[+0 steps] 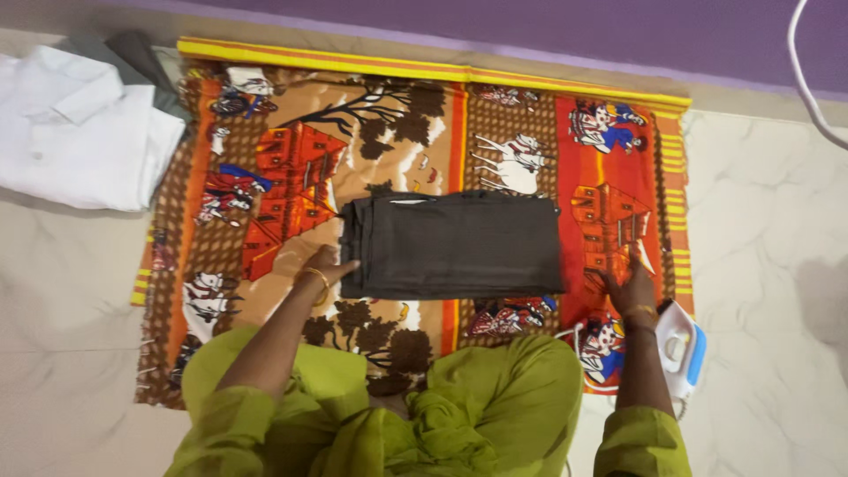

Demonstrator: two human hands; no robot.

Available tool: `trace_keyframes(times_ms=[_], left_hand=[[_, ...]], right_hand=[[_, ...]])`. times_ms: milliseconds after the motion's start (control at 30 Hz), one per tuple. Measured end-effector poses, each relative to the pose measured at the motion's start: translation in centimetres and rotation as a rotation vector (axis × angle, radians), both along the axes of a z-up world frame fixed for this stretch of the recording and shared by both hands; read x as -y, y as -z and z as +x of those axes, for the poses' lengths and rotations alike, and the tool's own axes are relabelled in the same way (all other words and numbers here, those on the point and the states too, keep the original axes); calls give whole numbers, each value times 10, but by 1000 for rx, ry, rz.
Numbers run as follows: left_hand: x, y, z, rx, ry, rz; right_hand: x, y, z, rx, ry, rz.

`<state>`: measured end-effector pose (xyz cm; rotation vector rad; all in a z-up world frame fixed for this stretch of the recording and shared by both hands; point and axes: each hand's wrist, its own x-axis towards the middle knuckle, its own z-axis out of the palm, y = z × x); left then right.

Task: The person irons a pair of dark trousers and a white shirt on a patterned mat laid on the floor. They smooth and fold the trousers, iron each section, then unfold and iron a white shirt, smoothing and folding it as well.

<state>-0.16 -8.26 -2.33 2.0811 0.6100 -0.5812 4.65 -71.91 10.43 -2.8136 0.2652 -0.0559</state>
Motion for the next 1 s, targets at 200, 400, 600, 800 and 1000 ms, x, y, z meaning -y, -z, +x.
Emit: trace_keyframes(times_ms=[200,400,600,800,1000], left_hand=[[-8,48,12,62,17,53],[11,11,10,167,67,164],[34,-43,20,498,721,750],[63,-76,11,272,1098,905],[53,-77,4,129,1035,931]], right_hand=[[78,-1,-94,55,446,-579],[101,-13,-108,-93,479,-115],[66,-41,-76,127,51,-197],[-55,-67,-14,169,-418,-70],[-220,-30,4,72,-541,-49]])
